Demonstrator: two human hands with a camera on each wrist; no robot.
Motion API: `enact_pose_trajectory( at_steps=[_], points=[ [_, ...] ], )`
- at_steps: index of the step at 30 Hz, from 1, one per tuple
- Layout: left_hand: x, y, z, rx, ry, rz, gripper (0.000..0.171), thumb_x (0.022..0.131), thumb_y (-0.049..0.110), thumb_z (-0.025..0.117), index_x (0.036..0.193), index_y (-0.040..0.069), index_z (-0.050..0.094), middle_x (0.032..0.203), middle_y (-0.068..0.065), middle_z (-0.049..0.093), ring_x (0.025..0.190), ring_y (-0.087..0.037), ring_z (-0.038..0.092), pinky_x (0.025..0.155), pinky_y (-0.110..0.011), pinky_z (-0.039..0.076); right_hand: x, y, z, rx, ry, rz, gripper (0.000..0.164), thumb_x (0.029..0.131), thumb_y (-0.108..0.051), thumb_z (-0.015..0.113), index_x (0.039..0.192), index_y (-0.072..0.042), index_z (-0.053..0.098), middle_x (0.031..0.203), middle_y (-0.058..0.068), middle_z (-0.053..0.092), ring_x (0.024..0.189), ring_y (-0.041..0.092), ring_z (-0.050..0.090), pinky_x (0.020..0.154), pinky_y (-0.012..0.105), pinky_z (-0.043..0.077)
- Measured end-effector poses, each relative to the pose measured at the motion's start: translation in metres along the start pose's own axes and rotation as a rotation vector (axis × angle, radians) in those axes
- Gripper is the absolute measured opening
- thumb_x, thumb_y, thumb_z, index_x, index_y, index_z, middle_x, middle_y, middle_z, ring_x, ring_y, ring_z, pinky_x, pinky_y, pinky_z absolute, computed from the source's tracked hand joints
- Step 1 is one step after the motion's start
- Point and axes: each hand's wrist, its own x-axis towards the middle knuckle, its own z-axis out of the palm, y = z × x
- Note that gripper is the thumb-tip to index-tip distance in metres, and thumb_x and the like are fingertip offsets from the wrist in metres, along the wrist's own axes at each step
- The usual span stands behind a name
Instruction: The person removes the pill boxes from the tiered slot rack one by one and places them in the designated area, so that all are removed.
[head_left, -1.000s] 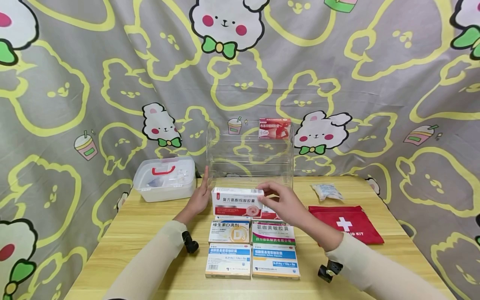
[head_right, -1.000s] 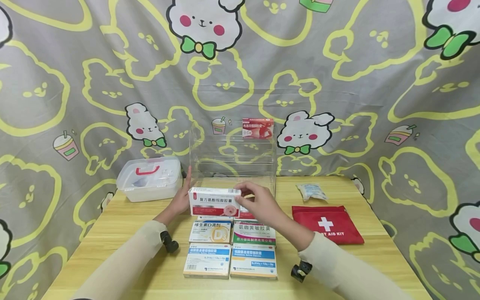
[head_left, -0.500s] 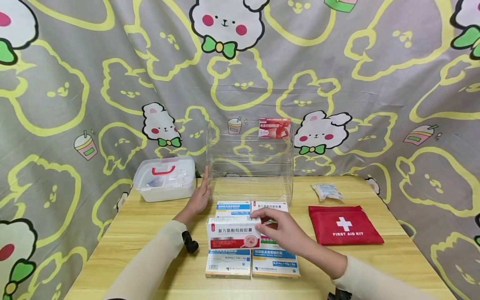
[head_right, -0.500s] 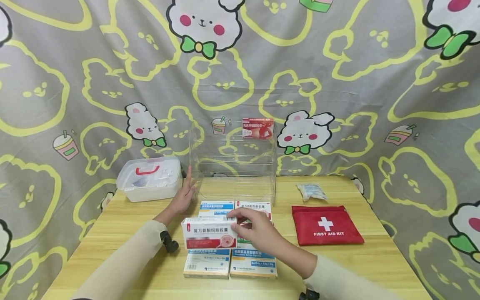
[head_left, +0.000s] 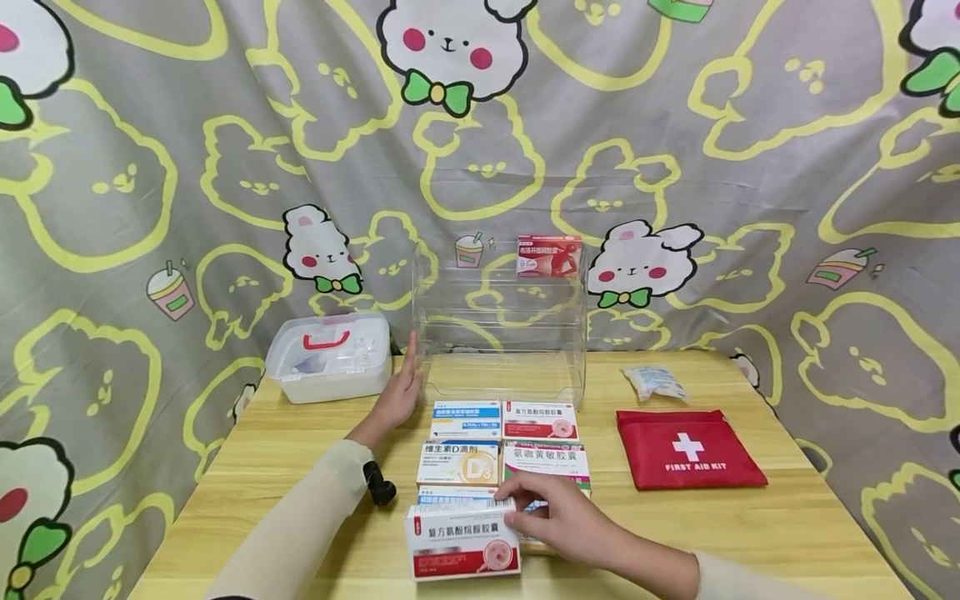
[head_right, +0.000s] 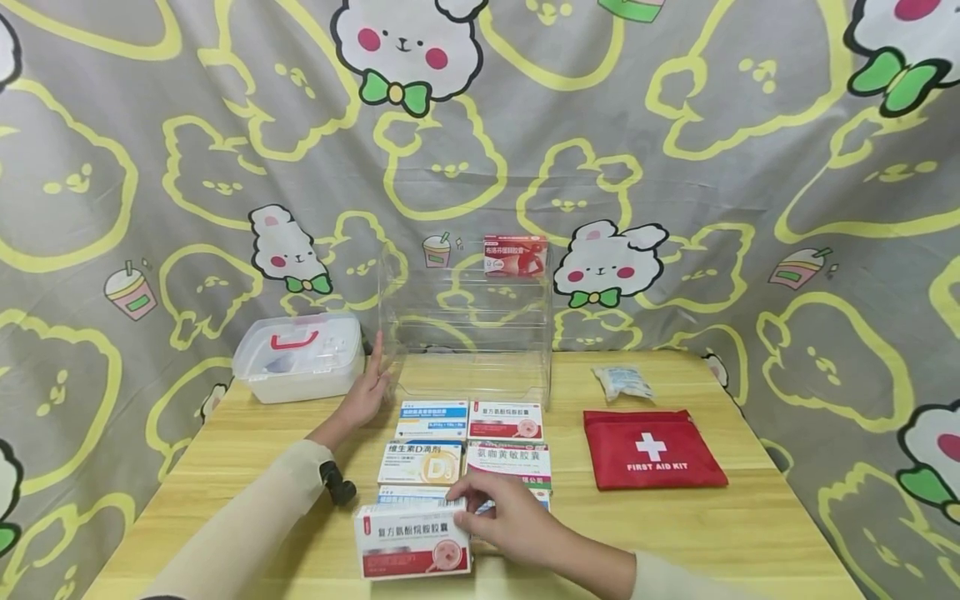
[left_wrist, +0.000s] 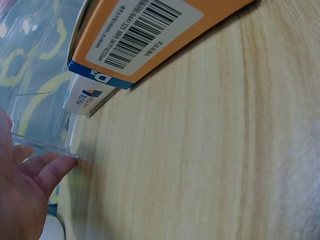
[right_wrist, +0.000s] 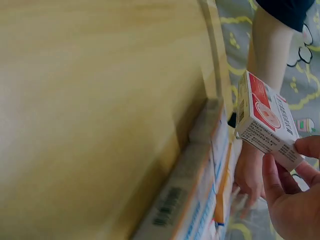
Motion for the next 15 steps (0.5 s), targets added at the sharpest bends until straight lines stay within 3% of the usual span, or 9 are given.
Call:
enact_pose_trajectory(
  at_steps=[3,6,12,15],
  points=[
    [0.0,0.0,0.0,-0.011,-0.004,-0.007,0.078,0.112,0.013,0.036,0.164,0.038,-0.016,0.169,-0.019,0.02,0.052,-0.026,0.041,0.067,-0.047,0.046,-0.003,0.003,0.006,0.0,-0.026,-0.005,0.013,0.099,-0.022,0.071,0.111,-0.021,0.072,0.094,-0.008,0.067,0.089,0.005,0.061,0.078,0.025,0.058],
    [0.0,0.0,-0.001,-0.015,-0.009,-0.003,0.078,0.112,0.013,0.035,0.164,0.037,-0.017,0.168,-0.02,0.02,0.048,-0.018,0.031,0.058,-0.042,0.04,-0.005,0.006,0.011,0.001,-0.049,-0.007,0.011,0.099,-0.021,0.071,0.11,-0.021,0.071,0.093,-0.01,0.066,0.087,0.003,0.06,0.078,0.023,0.057],
    [-0.001,0.0,0.0,-0.008,-0.008,0.003,0.075,0.113,0.02,0.034,0.163,0.04,-0.018,0.168,-0.019,0.021,0.05,-0.018,0.033,0.063,-0.042,0.042,-0.007,0.013,0.022,0.004,-0.08,-0.009,0.01,0.099,-0.019,0.07,0.109,-0.019,0.07,0.091,-0.013,0.064,0.084,0.0,0.058,0.075,0.02,0.054],
    [-0.001,-0.001,0.0,-0.003,-0.011,0.0,0.075,0.113,0.022,0.033,0.161,0.045,-0.02,0.169,-0.018,0.02,0.053,-0.02,0.038,0.073,-0.048,0.046,-0.008,0.016,0.025,0.006,-0.078,0.003,0.011,0.099,-0.019,0.069,0.11,-0.019,0.07,0.092,-0.013,0.064,0.084,0.0,0.058,0.075,0.02,0.054]
  ],
)
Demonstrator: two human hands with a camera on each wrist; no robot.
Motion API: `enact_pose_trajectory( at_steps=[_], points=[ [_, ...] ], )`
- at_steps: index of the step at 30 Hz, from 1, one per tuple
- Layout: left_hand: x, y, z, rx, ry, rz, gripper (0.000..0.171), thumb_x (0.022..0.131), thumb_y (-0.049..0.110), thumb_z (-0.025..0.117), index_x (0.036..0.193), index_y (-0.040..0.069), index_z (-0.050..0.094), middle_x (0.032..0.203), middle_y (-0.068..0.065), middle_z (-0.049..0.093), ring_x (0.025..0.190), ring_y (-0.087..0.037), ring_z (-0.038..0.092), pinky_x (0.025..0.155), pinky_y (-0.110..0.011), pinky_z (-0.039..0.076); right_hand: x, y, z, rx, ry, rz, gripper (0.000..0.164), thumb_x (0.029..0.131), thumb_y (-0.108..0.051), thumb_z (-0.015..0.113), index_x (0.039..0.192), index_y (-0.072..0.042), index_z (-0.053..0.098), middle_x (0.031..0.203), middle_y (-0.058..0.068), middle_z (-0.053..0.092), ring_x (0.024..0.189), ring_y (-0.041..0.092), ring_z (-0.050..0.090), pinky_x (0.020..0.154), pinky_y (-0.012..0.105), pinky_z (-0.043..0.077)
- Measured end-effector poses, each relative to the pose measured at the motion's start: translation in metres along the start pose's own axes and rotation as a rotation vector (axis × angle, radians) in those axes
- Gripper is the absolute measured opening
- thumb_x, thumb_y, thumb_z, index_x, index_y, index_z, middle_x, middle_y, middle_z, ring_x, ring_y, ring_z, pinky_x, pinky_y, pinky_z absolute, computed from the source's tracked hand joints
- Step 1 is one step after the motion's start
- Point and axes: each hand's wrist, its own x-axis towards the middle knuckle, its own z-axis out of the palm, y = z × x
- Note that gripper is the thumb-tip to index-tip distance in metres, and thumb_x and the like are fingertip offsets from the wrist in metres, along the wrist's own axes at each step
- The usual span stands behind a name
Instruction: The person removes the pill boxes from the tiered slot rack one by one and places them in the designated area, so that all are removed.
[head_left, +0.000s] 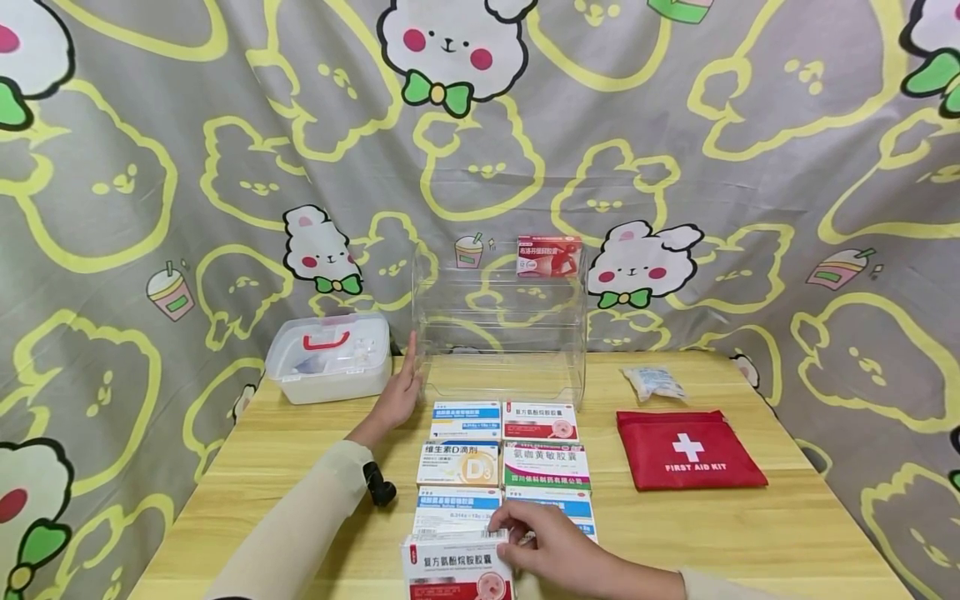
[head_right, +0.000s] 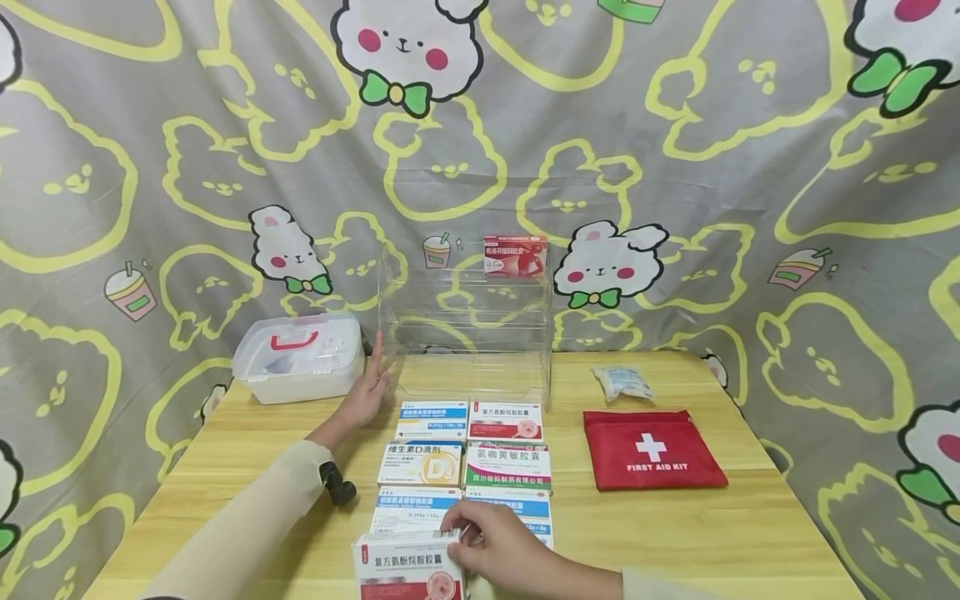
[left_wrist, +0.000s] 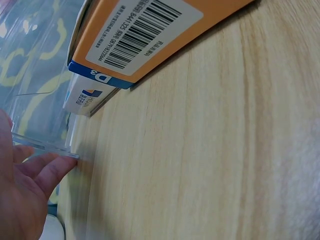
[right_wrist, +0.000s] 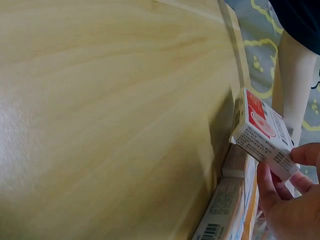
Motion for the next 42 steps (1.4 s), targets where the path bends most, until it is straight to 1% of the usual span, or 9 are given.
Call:
enact_pose_trajectory(
  at_steps=[4,7,14,22,26,31,35,36,42],
  points=[
    [0.0,0.0,0.0,-0.004,-0.003,-0.001,0.078,0.113,0.018,0.034,0.159,0.047,-0.021,0.169,-0.02,0.02,0.051,-0.019,0.037,0.066,-0.045,0.046,-0.001,0.001,0.004,-0.009,0.013,-0.011,0.015,0.1,-0.017,0.067,0.115,-0.019,0.072,0.095,-0.014,0.065,0.084,0.0,0.059,0.075,0.022,0.056],
    [0.001,0.001,-0.001,-0.01,0.0,0.004,0.08,0.112,0.015,0.035,0.16,0.047,-0.021,0.168,-0.021,0.02,0.047,-0.016,0.031,0.055,-0.039,0.04,-0.001,0.002,0.006,-0.006,0.008,0.003,0.018,0.1,-0.019,0.069,0.118,-0.019,0.072,0.095,-0.013,0.064,0.083,0.0,0.059,0.073,0.021,0.056],
    [0.001,0.002,-0.001,-0.01,0.005,0.011,0.081,0.112,0.015,0.037,0.159,0.047,-0.021,0.169,-0.02,0.021,0.046,-0.015,0.029,0.051,-0.037,0.037,-0.003,0.004,0.008,-0.017,-0.026,0.062,0.026,0.095,-0.02,0.076,0.119,-0.02,0.068,0.093,-0.011,0.057,0.077,0.0,0.056,0.069,0.019,0.054],
    [0.003,0.003,-0.001,0.001,0.002,0.014,0.082,0.112,0.013,0.037,0.16,0.045,-0.021,0.171,-0.016,0.017,0.047,-0.016,0.027,0.053,-0.038,0.036,-0.005,0.001,0.011,-0.333,-0.004,0.062,0.027,0.097,-0.038,0.073,0.122,-0.031,0.066,0.109,-0.018,0.057,0.091,-0.001,0.053,0.08,0.021,0.053],
    [0.002,0.004,-0.001,0.01,0.001,0.011,0.082,0.112,0.013,0.037,0.16,0.045,-0.022,0.171,-0.015,0.016,0.047,-0.016,0.028,0.055,-0.039,0.036,-0.006,0.001,0.011,-0.431,0.002,0.041,0.029,0.097,-0.04,0.072,0.124,-0.028,0.069,0.12,-0.013,0.059,0.101,0.0,0.053,0.086,0.025,0.055],
    [0.001,0.004,-0.001,0.011,0.0,0.012,0.081,0.112,0.013,0.038,0.161,0.042,-0.021,0.171,-0.016,0.016,0.05,-0.018,0.032,0.063,-0.041,0.04,-0.005,0.005,0.012,-0.514,0.004,-0.007,0.03,0.098,-0.041,0.07,0.124,-0.026,0.07,0.124,-0.011,0.06,0.109,0.003,0.054,0.09,0.029,0.054],
    [0.001,0.003,0.0,0.003,-0.001,0.007,0.081,0.112,0.014,0.037,0.16,0.043,-0.021,0.171,-0.017,0.016,0.054,-0.025,0.038,0.069,-0.047,0.043,-0.003,0.008,0.012,-0.516,-0.014,-0.03,0.029,0.099,-0.042,0.069,0.124,-0.028,0.07,0.122,-0.014,0.061,0.109,0.002,0.053,0.091,0.029,0.053],
    [0.001,0.003,0.0,0.008,0.002,0.004,0.081,0.112,0.014,0.037,0.16,0.044,-0.021,0.171,-0.016,0.016,0.059,-0.028,0.046,0.074,-0.049,0.047,-0.002,0.009,0.012,-0.514,-0.02,-0.041,0.029,0.099,-0.043,0.069,0.124,-0.028,0.07,0.121,-0.015,0.061,0.109,0.002,0.053,0.091,0.029,0.053],
    [0.0,0.001,0.0,-0.006,-0.005,-0.01,0.081,0.112,0.015,0.036,0.159,0.048,-0.021,0.171,-0.014,0.014,0.084,-0.042,0.059,0.095,-0.056,0.044,-0.002,0.011,0.012,-0.505,-0.031,-0.115,0.028,0.1,-0.043,0.067,0.122,-0.027,0.071,0.116,-0.017,0.062,0.106,0.001,0.051,0.087,0.027,0.05]
  ],
)
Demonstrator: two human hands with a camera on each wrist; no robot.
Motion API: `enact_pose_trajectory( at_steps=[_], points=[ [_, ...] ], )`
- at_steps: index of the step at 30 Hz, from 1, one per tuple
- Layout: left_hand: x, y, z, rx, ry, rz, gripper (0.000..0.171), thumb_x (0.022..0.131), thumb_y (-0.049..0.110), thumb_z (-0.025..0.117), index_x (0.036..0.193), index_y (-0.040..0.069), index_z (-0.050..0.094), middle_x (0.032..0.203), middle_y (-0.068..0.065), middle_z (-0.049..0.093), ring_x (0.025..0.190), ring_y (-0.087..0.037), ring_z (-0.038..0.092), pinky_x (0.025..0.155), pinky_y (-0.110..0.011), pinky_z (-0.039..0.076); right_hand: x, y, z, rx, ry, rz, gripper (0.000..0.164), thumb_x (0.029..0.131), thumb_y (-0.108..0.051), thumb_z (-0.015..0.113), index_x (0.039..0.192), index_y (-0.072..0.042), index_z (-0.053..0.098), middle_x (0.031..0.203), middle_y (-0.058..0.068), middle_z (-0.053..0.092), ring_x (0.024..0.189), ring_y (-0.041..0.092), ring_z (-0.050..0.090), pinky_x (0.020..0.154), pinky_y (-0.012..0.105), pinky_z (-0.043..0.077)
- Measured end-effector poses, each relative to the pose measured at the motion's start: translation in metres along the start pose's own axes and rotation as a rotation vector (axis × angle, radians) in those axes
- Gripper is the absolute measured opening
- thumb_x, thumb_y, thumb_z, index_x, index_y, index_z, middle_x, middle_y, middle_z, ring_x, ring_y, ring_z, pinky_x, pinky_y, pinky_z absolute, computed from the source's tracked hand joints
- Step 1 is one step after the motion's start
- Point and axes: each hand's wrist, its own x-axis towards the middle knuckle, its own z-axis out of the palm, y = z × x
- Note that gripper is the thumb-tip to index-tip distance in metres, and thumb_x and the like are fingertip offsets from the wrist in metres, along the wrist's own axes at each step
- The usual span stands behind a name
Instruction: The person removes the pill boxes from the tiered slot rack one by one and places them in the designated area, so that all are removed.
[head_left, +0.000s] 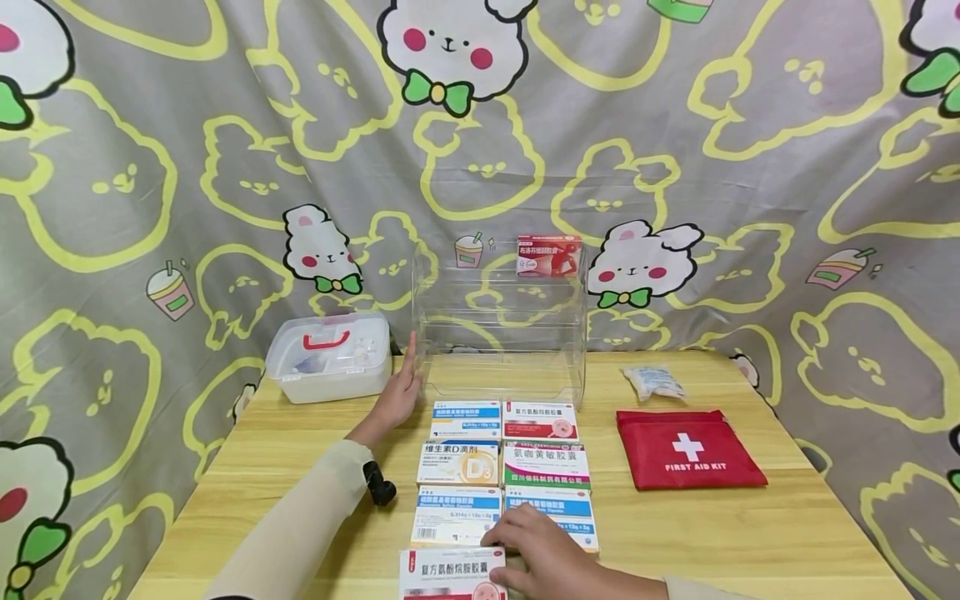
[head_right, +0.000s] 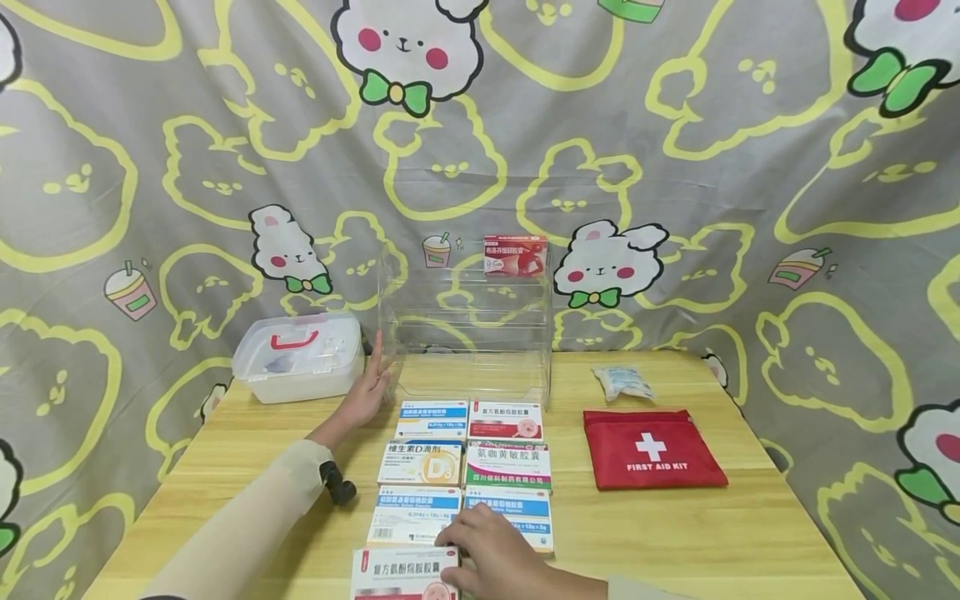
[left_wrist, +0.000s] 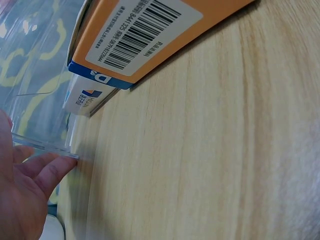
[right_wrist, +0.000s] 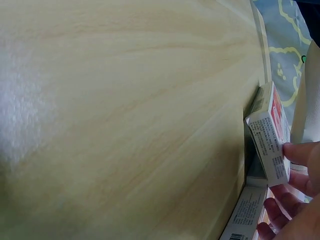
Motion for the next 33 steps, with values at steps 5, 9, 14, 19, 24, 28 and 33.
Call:
enact_pose_trajectory(
  at_steps=[5,9,14,19,24,28,33],
  points=[
    [-0.0002,-0.0002,-0.0008,-0.003,-0.005,0.005,0.079,0.113,0.018,0.036,0.159,0.046,-0.021,0.171,-0.014,0.014,0.132,-0.049,0.052,0.113,-0.062,0.037,-0.0015,0.0007,0.0015,-0.007,0.021,-0.051,0.027,0.098,-0.042,0.07,0.119,-0.025,0.073,0.113,-0.016,0.06,0.103,0.002,0.049,0.084,0.024,0.047],
    [-0.0009,0.0005,-0.0015,-0.009,-0.009,0.004,0.077,0.113,0.02,0.035,0.159,0.048,-0.021,0.171,-0.014,0.014,0.143,-0.047,0.042,0.116,-0.062,0.034,-0.0014,0.0024,0.004,-0.027,0.017,-0.061,0.029,0.096,-0.043,0.072,0.119,-0.026,0.074,0.112,-0.015,0.057,0.102,0.001,0.048,0.083,0.024,0.046],
    [-0.0013,0.0009,-0.0011,-0.005,-0.005,0.005,0.076,0.113,0.022,0.034,0.159,0.049,-0.021,0.171,-0.014,0.015,0.12,-0.045,0.059,0.098,-0.056,0.044,-0.0016,0.0032,0.0061,-0.04,0.029,-0.072,0.034,0.095,-0.044,0.074,0.125,-0.028,0.072,0.112,-0.015,0.057,0.104,0.002,0.048,0.084,0.025,0.045],
    [-0.0013,0.0011,-0.0008,0.001,-0.002,0.01,0.076,0.114,0.021,0.034,0.16,0.047,-0.02,0.171,-0.014,0.015,0.107,-0.048,0.061,0.099,-0.058,0.045,-0.0007,0.0048,0.0077,-0.067,0.025,-0.071,0.038,0.095,-0.044,0.073,0.13,-0.029,0.07,0.112,-0.016,0.055,0.102,0.0,0.047,0.083,0.024,0.043],
    [-0.0016,0.0011,-0.001,-0.009,-0.001,0.017,0.076,0.114,0.021,0.036,0.161,0.044,-0.019,0.17,-0.017,0.017,0.14,-0.047,0.045,0.115,-0.062,0.035,0.0014,0.0055,0.0082,-0.084,0.016,-0.053,0.036,0.096,-0.045,0.071,0.128,-0.029,0.071,0.112,-0.017,0.055,0.1,-0.001,0.046,0.08,0.024,0.043],
    [-0.0016,0.0011,-0.0008,-0.003,0.002,0.02,0.076,0.113,0.02,0.036,0.162,0.042,-0.018,0.169,-0.019,0.018,0.135,-0.049,0.05,0.111,-0.062,0.039,0.0023,0.0057,0.009,-0.085,0.014,-0.046,0.035,0.097,-0.044,0.071,0.127,-0.028,0.072,0.112,-0.017,0.055,0.1,-0.001,0.046,0.08,0.025,0.043],
    [-0.0019,0.0015,-0.0005,0.023,0.014,0.03,0.076,0.113,0.017,0.037,0.164,0.036,-0.017,0.168,-0.02,0.021,0.073,-0.033,0.059,0.08,-0.05,0.047,0.0025,0.0058,0.0088,-0.074,0.006,-0.024,0.034,0.096,-0.043,0.072,0.127,-0.029,0.072,0.112,-0.017,0.055,0.1,-0.001,0.046,0.08,0.024,0.043]
  ],
)
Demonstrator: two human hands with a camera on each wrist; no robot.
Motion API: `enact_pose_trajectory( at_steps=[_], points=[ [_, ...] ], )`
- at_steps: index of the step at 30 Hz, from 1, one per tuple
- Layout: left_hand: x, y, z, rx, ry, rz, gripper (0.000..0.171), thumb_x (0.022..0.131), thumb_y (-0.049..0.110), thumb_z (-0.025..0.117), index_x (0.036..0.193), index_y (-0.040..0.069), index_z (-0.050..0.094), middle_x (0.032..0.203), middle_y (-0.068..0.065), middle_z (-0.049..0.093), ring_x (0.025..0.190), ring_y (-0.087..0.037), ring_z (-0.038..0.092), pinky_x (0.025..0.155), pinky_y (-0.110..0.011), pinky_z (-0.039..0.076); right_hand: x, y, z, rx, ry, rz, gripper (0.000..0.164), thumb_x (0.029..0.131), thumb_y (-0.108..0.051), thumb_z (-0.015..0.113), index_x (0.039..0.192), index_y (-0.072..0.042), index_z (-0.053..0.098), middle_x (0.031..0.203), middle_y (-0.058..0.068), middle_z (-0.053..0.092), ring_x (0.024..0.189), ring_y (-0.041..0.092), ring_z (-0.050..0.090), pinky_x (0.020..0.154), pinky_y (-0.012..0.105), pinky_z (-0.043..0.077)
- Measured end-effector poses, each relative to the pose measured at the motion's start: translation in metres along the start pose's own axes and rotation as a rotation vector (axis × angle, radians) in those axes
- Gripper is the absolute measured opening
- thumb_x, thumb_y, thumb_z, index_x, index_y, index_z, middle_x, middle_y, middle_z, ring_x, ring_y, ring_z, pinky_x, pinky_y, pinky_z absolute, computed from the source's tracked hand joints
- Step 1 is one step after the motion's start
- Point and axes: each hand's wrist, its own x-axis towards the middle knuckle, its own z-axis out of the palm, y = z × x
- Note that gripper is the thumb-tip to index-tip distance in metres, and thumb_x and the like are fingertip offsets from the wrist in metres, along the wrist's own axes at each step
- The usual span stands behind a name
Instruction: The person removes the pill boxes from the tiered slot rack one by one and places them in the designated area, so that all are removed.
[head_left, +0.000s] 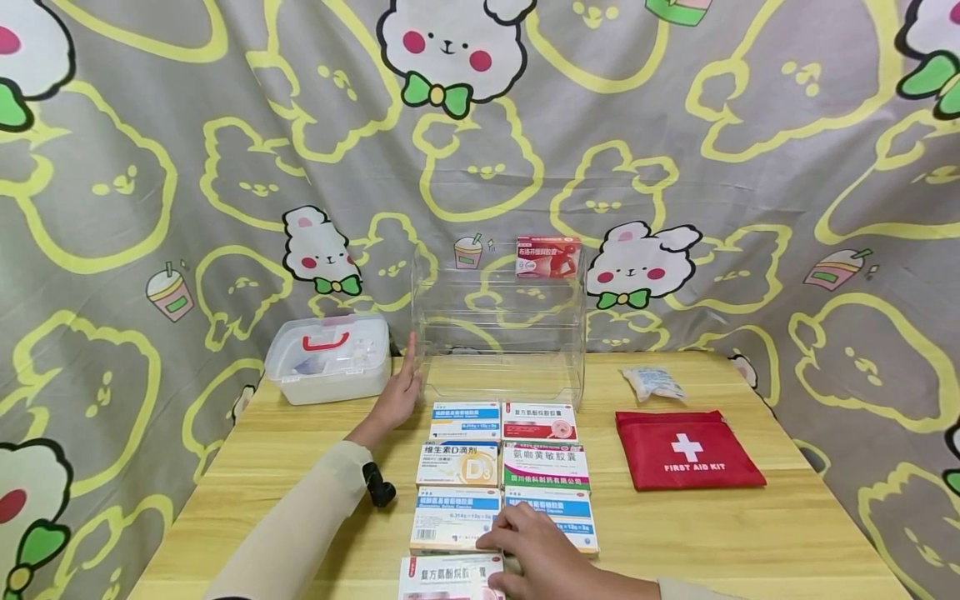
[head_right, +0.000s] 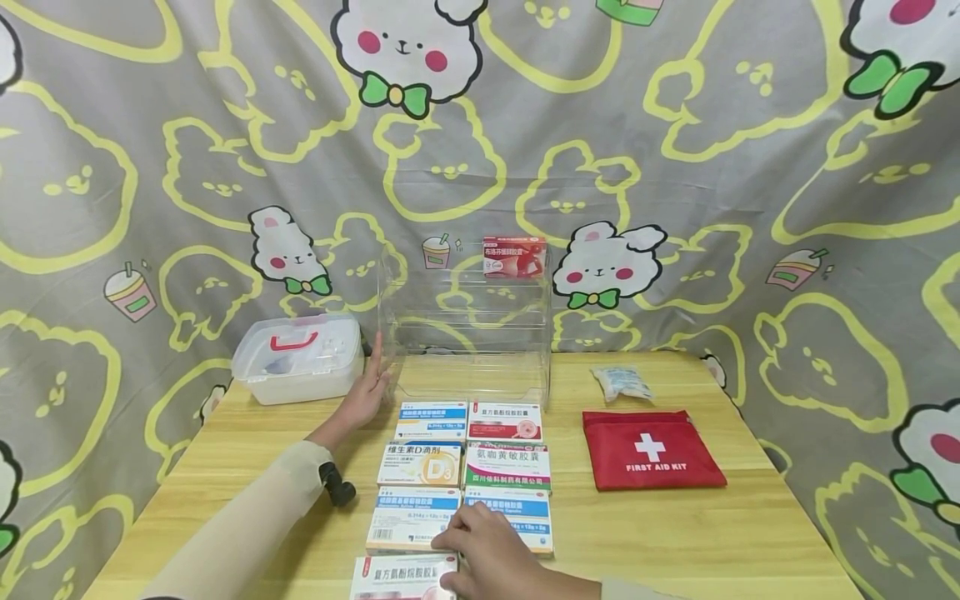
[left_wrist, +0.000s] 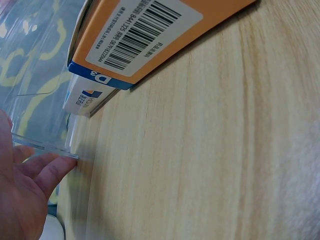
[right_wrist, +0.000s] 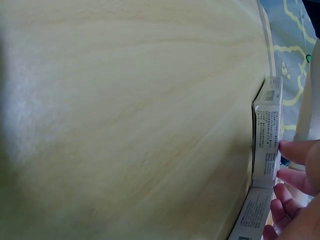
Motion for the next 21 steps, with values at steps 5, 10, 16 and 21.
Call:
enact_pose_trajectory(
  at_steps=[5,10,16,21],
  points=[
    [0.0,-0.001,0.0,0.003,-0.01,0.001,0.076,0.113,0.018,0.035,0.163,0.037,-0.019,0.168,-0.021,0.021,0.052,-0.018,0.033,0.06,-0.04,0.038,0.0,-0.002,-0.003,0.062,-0.006,0.031,0.032,0.096,-0.041,0.073,0.126,-0.028,0.073,0.11,-0.018,0.054,0.096,-0.002,0.044,0.078,0.022,0.042],
    [0.001,-0.002,0.0,0.0,-0.011,-0.004,0.078,0.113,0.018,0.035,0.16,0.044,-0.021,0.169,-0.019,0.021,0.051,-0.017,0.031,0.06,-0.04,0.038,-0.001,-0.003,-0.008,0.138,-0.003,0.047,0.03,0.098,-0.037,0.071,0.125,-0.024,0.073,0.109,-0.015,0.055,0.095,0.0,0.046,0.077,0.019,0.044],
    [0.001,-0.002,0.0,0.001,-0.012,0.0,0.078,0.113,0.018,0.035,0.159,0.046,-0.022,0.17,-0.018,0.02,0.052,-0.017,0.032,0.06,-0.04,0.039,0.002,-0.002,-0.016,0.227,-0.012,0.113,0.031,0.098,-0.037,0.071,0.126,-0.023,0.072,0.109,-0.012,0.054,0.096,0.003,0.049,0.078,0.02,0.047],
    [0.001,-0.004,0.0,0.0,-0.012,0.008,0.077,0.114,0.02,0.034,0.159,0.045,-0.022,0.17,-0.018,0.02,0.051,-0.016,0.029,0.057,-0.038,0.036,0.006,-0.001,-0.025,0.2,0.035,0.145,0.034,0.096,-0.037,0.074,0.126,-0.022,0.073,0.113,-0.01,0.058,0.103,0.007,0.056,0.085,0.024,0.052]
  ],
)
